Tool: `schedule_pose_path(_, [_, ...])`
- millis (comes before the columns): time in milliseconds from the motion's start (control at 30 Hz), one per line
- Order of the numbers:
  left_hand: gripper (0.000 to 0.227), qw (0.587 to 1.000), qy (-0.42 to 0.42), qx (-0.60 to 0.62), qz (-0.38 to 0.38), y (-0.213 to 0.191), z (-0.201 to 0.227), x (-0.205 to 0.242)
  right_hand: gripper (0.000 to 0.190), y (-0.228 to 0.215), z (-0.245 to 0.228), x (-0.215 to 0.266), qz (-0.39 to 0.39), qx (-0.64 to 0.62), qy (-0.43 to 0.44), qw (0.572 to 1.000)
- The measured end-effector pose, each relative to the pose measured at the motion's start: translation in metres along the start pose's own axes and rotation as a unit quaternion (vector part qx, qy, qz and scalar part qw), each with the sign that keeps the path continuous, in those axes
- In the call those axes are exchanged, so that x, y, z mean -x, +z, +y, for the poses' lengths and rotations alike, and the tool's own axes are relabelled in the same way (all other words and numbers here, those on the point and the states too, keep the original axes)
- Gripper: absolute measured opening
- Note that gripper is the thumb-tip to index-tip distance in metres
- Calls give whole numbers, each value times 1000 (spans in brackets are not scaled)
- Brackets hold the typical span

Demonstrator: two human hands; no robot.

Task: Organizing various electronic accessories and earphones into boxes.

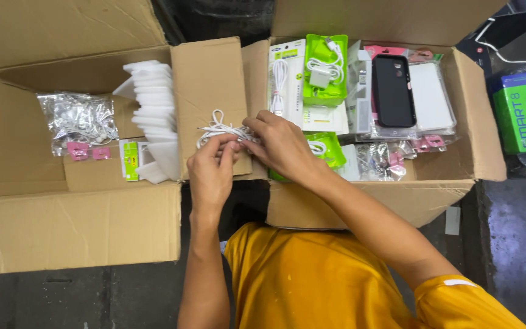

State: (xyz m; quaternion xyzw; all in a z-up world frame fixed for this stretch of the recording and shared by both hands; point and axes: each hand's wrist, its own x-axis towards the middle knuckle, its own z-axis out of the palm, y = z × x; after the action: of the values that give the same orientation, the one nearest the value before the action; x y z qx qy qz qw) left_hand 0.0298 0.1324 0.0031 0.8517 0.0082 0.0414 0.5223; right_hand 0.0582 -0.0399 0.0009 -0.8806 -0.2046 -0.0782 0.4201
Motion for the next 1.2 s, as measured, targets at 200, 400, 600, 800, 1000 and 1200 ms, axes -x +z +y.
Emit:
schedule_pose_path(200, [10, 993, 38, -105, 26, -12, -21, 1, 25, 38, 7, -12, -6, 35, -16, 999])
schedule_pose_path(400, [35, 991, 101, -87, 23, -17, 10, 0, 20, 16, -2, -8, -15, 23, -9, 1000])
schedule_pose_path(600, [33, 970, 200, -135, 5, 1, 27, 3, 20, -33, -20, 10, -3, 78, -33, 996])
schedule_pose_path(800, [30, 990, 112, 53, -70, 38, 48, 5, 59, -99, -15, 30, 65, -10, -28, 997])
schedule_pose_path(1000, [14, 959, 130, 185, -172, 92, 53, 9, 51, -128, 28, 59, -7, -162, 52, 985])
schedule_pose_path(1200, [14, 944, 48, 212, -249, 142, 45, 16, 45, -155, 77, 87, -57, -134, 14, 989])
